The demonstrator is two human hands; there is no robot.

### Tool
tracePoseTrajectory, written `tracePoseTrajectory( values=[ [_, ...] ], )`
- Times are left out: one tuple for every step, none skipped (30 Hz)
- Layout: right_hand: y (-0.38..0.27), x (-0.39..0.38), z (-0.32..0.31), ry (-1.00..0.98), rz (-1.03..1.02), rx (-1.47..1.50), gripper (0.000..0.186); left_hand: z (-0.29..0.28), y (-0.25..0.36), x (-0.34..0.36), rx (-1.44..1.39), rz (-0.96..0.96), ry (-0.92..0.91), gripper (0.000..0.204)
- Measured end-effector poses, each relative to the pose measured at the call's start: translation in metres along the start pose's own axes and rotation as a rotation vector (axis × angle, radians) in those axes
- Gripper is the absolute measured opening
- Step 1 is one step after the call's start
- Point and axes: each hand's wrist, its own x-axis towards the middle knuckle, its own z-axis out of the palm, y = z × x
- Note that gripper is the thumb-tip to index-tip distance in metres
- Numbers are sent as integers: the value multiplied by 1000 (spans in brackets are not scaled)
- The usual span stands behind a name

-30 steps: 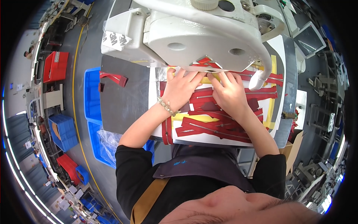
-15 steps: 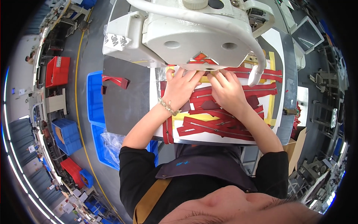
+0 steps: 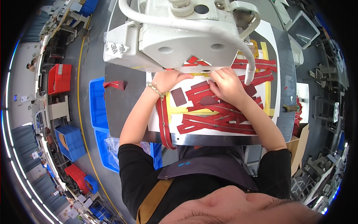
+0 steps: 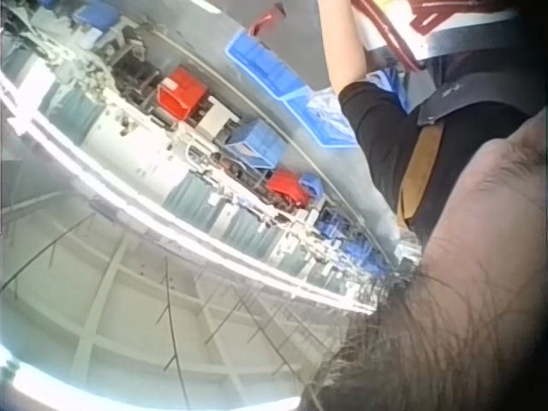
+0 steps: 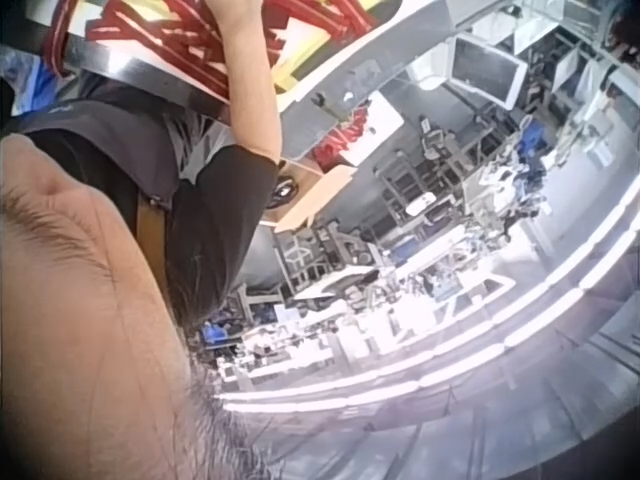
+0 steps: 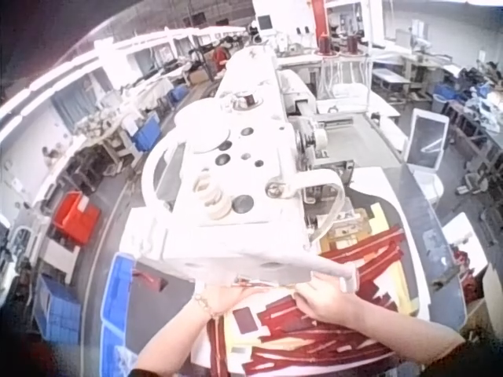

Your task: The person is sewing zippers onto leather strips using an industrial sewing machine.

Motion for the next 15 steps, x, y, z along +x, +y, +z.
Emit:
tracePoseTrajectory(
  values=[
    [0,0,1,3,4,-1,22,-2,-3,3,-113,-96,-122,47],
    [0,0,1,3,17,-14,22,-3,-4,5,-111,-94,-125,47],
    [-1,0,2,3,30,-28,22,-3,-5,7,-222,-84,-148,46],
    [0,0,1,4,33,-27,22,-7,-3,9,-333,-77,-172,45],
    [0,-1,0,5,45,-24,21,-10,1,9,-332,-76,-175,45],
    [0,-1,-1,6,56,-22,21,-13,5,10,-404,-91,-171,44],
    [1,-2,-1,8,57,-24,21,-17,9,11,-476,-102,-165,44],
    [2,-3,0,10,69,-5,20,-16,7,11,-475,-100,-165,44],
    [3,-3,0,13,81,15,20,-13,1,12,-549,-106,-162,45],
    [4,-3,0,15,80,13,20,-10,-1,14,-625,-112,-159,47],
    [5,-3,0,-7,86,23,20,-7,-3,14,-623,-110,-159,47],
    [6,-3,0,-29,92,33,20,-5,-4,15,-559,-122,-131,48],
    [7,-3,1,-27,95,33,20,-8,0,16,-493,-135,-108,49],
    [8,-5,1,-33,103,31,19,-12,3,17,-492,-133,-110,49],
    [10,-6,1,-38,110,29,18,-16,7,17,-556,-137,-149,49]
  ],
)
